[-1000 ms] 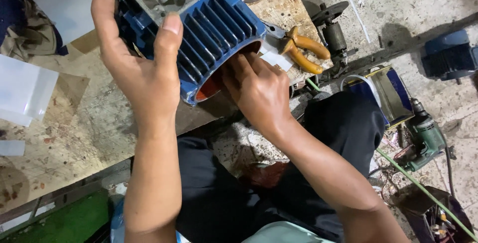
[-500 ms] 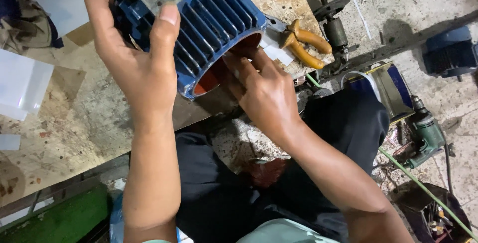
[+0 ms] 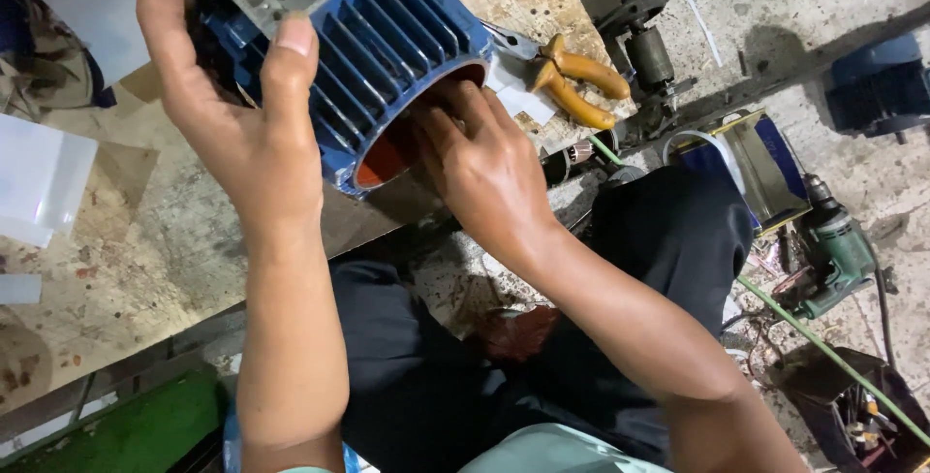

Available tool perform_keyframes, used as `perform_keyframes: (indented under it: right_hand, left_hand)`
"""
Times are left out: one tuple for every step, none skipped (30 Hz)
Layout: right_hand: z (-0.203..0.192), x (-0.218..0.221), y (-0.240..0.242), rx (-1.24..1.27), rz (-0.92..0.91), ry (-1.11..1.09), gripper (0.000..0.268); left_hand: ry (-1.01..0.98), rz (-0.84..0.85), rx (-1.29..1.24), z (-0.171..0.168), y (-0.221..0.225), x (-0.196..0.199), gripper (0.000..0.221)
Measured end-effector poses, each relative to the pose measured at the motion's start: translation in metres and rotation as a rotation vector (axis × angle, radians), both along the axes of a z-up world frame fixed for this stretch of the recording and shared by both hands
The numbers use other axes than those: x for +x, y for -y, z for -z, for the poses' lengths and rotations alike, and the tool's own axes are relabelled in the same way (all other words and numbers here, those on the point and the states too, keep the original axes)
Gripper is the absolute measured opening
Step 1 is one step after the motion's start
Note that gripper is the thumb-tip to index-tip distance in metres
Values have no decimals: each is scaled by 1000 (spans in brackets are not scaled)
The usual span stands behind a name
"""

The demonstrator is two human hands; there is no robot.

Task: Cutting strips of insulation paper and inserting them into the slots of an electric motor stator as part of a repair or assembly process.

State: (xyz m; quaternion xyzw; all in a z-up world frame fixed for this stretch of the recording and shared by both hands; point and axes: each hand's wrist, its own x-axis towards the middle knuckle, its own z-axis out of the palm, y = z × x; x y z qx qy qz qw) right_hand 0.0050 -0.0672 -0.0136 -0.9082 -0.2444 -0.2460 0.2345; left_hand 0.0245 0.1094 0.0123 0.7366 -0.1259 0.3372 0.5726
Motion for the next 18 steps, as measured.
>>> perform_keyframes:
  right_hand:
    - [1,-2,4,0,0,1,12]
    - [1,-4,7,-21,8,-18,19]
    - [2,-6,10,-44,13,-38,27]
    - [5,-5,11,-46,9,-37,27]
    - [7,-5,11,-35,-10,17,26]
    - [10,-5,12,-23,-29,72,26]
    - [12,-1,8,-23,-32,73,26]
    - [13,3,5,-62,-13,99,19]
    - [15,6,3,-100,10,123,12]
    - [13,5,2,-100,11,123,12]
    - [11,6,1,-92,23,112,10]
    - [9,7,-1,-85,34,102,9]
    - [6,2,4,-79,41,103,9]
    - [2,-2,8,-92,21,52,22]
    - [-1,-6,14,-108,-3,3,37]
    - [1,-6,16,-105,0,7,37]
    - [3,-7,19,-79,-30,25,22]
    - [6,-9,21,-52,-59,42,15]
  left_hand:
    - [1,0,0,0,1,0,48]
    - [7,13,-3,-1,1,-1,47]
    - [13,23,-8,-1,0,-1,47]
    - [14,19,-10,0,0,0,47]
    - [20,22,-19,2,-1,0,46]
    - [27,25,-28,3,-1,0,45]
    - [28,22,-28,2,-2,-1,45]
    - [18,11,-22,2,-2,-1,45]
    - [6,3,-16,1,-1,-1,46]
    - [6,4,-16,1,0,-2,46]
    - [12,-1,-7,-1,0,-1,46]
    - [19,-6,1,-2,1,0,46]
    - [20,1,8,-3,1,-2,46]
    - [10,27,-14,-3,2,-3,47]
    - [1,50,-39,-4,2,-5,48]
    - [5,53,-36,-4,2,-2,48]
    - [1,33,-30,-3,1,-2,50]
    - [-3,13,-23,-2,0,-1,52]
